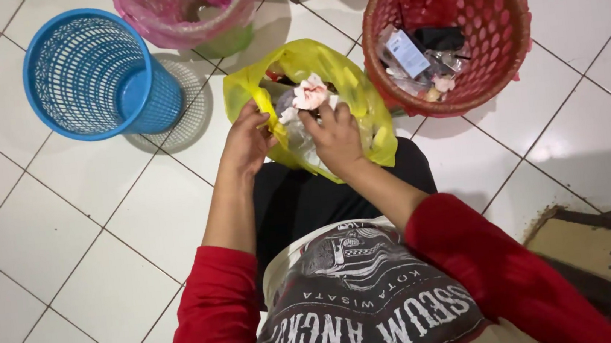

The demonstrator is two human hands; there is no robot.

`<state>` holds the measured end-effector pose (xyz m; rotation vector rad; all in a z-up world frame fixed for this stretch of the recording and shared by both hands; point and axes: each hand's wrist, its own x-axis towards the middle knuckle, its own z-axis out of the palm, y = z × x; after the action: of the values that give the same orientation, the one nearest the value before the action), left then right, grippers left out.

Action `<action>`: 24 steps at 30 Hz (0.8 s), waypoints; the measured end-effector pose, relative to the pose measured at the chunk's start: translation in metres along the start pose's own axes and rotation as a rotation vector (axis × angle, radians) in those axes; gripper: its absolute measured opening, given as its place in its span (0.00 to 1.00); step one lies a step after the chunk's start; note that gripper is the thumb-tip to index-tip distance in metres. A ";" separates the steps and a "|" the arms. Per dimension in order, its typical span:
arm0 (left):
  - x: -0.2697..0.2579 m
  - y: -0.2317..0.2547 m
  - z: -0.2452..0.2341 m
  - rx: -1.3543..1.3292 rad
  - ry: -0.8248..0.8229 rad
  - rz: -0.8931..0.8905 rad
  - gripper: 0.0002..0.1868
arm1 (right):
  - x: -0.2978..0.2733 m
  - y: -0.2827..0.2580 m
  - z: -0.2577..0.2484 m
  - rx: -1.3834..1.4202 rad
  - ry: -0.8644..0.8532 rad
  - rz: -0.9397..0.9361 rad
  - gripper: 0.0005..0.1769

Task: The person empties trash from three small baskets into a yellow plastic bag. They remove the old liner from the blue basket, place it in the bag, and then transfer all contents from the pink and red baskets into the same bag.

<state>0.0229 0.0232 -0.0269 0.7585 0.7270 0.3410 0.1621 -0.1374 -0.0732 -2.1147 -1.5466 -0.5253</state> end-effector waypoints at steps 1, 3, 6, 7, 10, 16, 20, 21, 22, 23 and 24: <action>-0.002 0.001 0.002 0.029 0.012 -0.012 0.27 | 0.002 -0.001 0.006 -0.007 -0.012 -0.012 0.25; -0.006 0.002 0.004 0.072 0.025 -0.017 0.28 | 0.007 -0.004 0.015 0.009 -0.072 -0.038 0.27; -0.012 0.002 0.008 0.142 0.010 -0.006 0.29 | 0.011 -0.012 0.026 -0.029 -0.151 -0.100 0.28; -0.015 0.002 0.009 0.166 0.000 0.000 0.29 | 0.012 -0.015 0.030 -0.052 -0.176 -0.125 0.28; -0.021 0.002 0.011 0.200 0.021 -0.007 0.30 | 0.015 -0.021 0.044 -0.039 -0.250 -0.133 0.30; -0.039 -0.005 0.008 0.241 0.061 -0.039 0.33 | 0.028 -0.009 0.072 0.020 -0.314 -0.127 0.29; -0.049 -0.019 -0.003 0.263 0.114 -0.106 0.31 | 0.029 0.016 0.125 0.022 -0.499 -0.035 0.20; -0.052 -0.026 -0.005 0.291 0.131 -0.124 0.31 | 0.027 0.025 0.144 0.065 -0.585 0.039 0.16; -0.055 -0.031 -0.010 0.321 0.145 -0.140 0.31 | 0.028 0.035 0.164 0.108 -0.668 0.114 0.12; -0.058 -0.035 -0.015 0.305 0.153 -0.145 0.30 | 0.032 0.048 0.184 0.077 -0.747 0.116 0.13; -0.061 -0.038 -0.019 0.288 0.158 -0.150 0.29 | 0.037 0.062 0.199 0.044 -0.826 0.118 0.13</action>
<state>-0.0330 -0.0251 -0.0356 0.9498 0.9903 0.1618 0.2388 -0.0104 -0.2243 -2.5142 -1.7677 0.4965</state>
